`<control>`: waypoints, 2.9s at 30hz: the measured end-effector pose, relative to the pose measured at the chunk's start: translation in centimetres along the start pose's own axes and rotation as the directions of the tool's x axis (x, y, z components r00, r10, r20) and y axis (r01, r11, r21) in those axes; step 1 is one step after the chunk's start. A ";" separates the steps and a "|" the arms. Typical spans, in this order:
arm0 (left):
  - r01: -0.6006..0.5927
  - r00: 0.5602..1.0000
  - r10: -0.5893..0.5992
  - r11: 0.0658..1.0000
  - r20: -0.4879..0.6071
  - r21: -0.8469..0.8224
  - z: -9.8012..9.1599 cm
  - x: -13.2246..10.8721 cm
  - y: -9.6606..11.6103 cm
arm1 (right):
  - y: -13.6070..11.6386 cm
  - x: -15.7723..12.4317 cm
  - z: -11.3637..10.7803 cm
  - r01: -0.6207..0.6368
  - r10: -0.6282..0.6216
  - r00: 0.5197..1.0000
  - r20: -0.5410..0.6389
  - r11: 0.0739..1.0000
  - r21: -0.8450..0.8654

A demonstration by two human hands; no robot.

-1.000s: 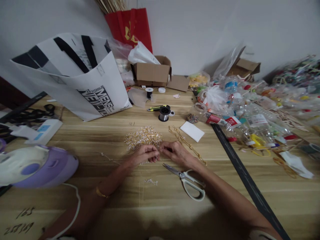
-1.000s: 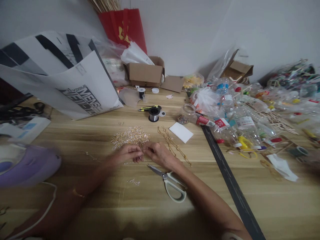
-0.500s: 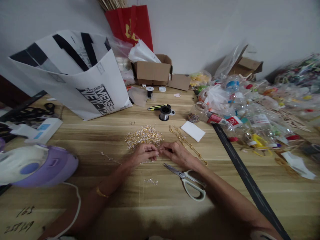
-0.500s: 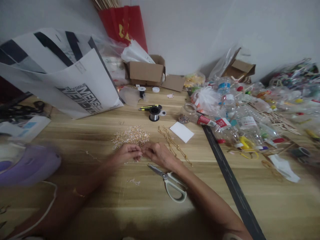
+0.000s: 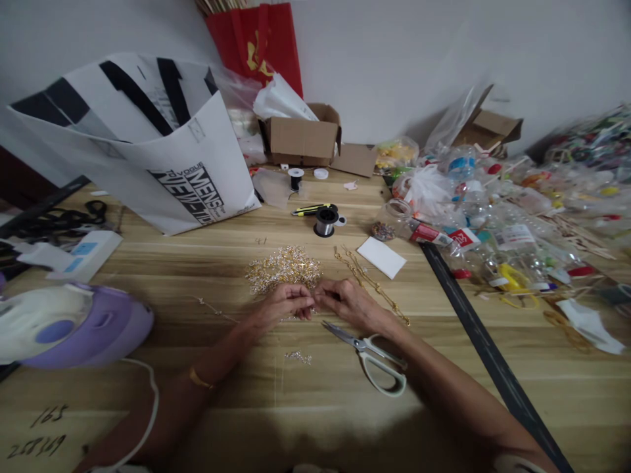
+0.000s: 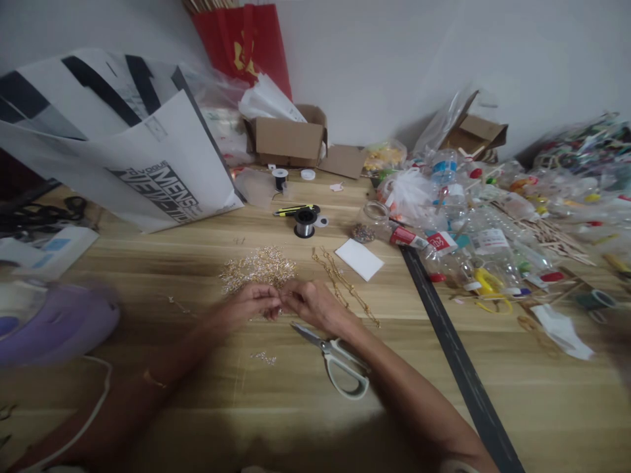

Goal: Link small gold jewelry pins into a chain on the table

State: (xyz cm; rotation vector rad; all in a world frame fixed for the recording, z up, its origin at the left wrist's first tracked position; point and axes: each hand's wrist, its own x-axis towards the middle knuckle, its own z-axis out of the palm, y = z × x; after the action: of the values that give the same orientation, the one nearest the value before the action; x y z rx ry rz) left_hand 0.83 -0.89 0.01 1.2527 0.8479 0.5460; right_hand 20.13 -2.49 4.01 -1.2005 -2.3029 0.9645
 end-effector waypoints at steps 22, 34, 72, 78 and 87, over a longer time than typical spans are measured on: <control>-0.011 0.999 0.011 1.000 -0.038 -0.017 0.5 -0.1 0.0 | -0.3 0.1 0.8 0.014 -0.017 0.990 -0.140 1.000 -0.021; -0.017 0.999 0.016 0.999 -0.035 -0.043 0.6 -0.2 0.2 | 0.3 0.2 1.1 -0.006 -0.006 0.984 -0.180 0.998 -0.063; -0.129 0.988 0.148 0.951 -0.046 0.281 0.2 0.4 -1.0 | 0.2 0.1 0.1 0.138 -0.145 0.989 -0.029 0.976 -0.172; -0.137 0.989 0.147 0.944 -0.013 0.301 0.1 0.5 -1.2 | 0.4 0.2 0.3 0.089 -0.094 0.995 -0.036 0.990 -0.112; -0.158 0.984 0.176 0.907 -0.011 0.389 0.2 0.4 -1.4 | 0.5 0.2 0.4 0.100 -0.102 0.994 -0.030 0.993 -0.067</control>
State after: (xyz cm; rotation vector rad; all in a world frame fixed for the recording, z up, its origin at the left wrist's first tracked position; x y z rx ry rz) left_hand 1.09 -1.02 -1.45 1.6936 0.9202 0.5617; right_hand 20.05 -2.24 3.44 -1.1045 -2.3608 0.8341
